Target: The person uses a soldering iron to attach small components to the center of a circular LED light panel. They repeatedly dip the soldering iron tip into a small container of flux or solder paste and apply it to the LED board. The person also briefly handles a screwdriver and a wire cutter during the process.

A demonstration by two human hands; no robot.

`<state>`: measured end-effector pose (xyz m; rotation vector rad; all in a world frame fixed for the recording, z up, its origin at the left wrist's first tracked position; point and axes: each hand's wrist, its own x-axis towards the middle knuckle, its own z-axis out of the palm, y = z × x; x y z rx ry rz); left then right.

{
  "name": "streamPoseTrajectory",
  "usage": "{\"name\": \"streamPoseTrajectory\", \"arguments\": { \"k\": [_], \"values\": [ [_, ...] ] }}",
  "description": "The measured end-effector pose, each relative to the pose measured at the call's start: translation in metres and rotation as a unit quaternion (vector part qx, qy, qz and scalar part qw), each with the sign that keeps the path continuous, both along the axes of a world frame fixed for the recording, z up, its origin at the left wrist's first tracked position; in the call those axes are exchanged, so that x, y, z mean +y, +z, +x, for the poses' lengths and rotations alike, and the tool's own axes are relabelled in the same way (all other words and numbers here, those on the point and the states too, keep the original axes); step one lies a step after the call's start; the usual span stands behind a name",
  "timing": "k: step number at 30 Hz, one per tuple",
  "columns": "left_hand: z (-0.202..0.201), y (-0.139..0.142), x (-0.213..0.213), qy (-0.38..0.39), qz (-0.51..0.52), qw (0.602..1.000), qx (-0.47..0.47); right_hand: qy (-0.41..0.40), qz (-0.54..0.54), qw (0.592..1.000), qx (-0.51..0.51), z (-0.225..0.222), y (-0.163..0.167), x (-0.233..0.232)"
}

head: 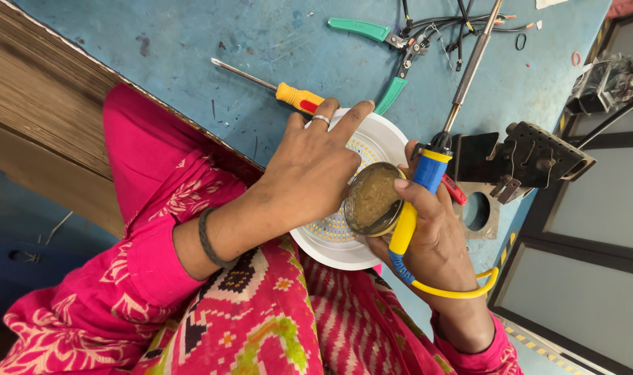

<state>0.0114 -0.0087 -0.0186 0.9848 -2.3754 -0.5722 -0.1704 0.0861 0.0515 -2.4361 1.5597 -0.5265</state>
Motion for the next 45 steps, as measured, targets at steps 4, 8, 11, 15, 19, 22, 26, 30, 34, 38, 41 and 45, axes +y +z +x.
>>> {"name": "streamPoseTrajectory", "arguments": {
  "k": [4,8,11,15,19,22,26,30,34,38,41,45],
  "values": [
    [0.0,0.0,0.0,0.0,0.003,1.0,0.003,-0.008,0.007,1.0,0.004,0.0,0.001,0.0],
    [-0.001,0.001,-0.001,0.0,-0.003,1.0,0.002,-0.004,0.009,1.0,-0.008,0.0,0.002,0.0],
    [0.0,0.002,-0.001,-0.005,0.008,1.0,0.002,-0.009,0.005,1.0,-0.008,-0.003,0.001,0.0],
    [0.001,0.004,-0.003,-0.021,0.008,1.0,0.003,-0.034,-0.003,0.999,-0.001,-0.015,0.003,0.007],
    [0.0,0.005,-0.002,-0.018,0.007,1.0,-0.001,-0.118,0.034,0.961,-0.246,-0.026,0.001,0.031],
    [-0.002,0.006,-0.002,-0.012,0.021,1.0,-0.018,-0.2,0.026,0.888,-0.414,-0.033,0.0,0.055],
    [-0.006,0.007,-0.002,-0.012,0.033,0.999,-0.03,-0.222,-0.135,0.924,-0.28,-0.039,-0.005,0.086],
    [-0.011,0.007,-0.001,-0.004,0.037,0.999,-0.019,-0.335,-0.154,0.883,-0.29,-0.046,-0.017,0.123],
    [-0.017,0.007,-0.002,0.0,0.041,0.999,-0.033,-0.398,-0.186,0.87,-0.222,-0.078,-0.043,0.142],
    [-0.023,0.006,-0.002,0.008,0.047,0.998,-0.048,-0.419,-0.205,0.866,-0.179,-0.101,-0.073,0.158],
    [-0.028,0.007,-0.003,0.006,0.057,0.996,-0.061,-0.407,-0.221,0.866,-0.19,-0.111,-0.094,0.165],
    [-0.033,0.01,-0.004,0.007,0.063,0.995,-0.077,-0.414,-0.232,0.856,-0.205,-0.126,-0.116,0.167]
  ]
}}
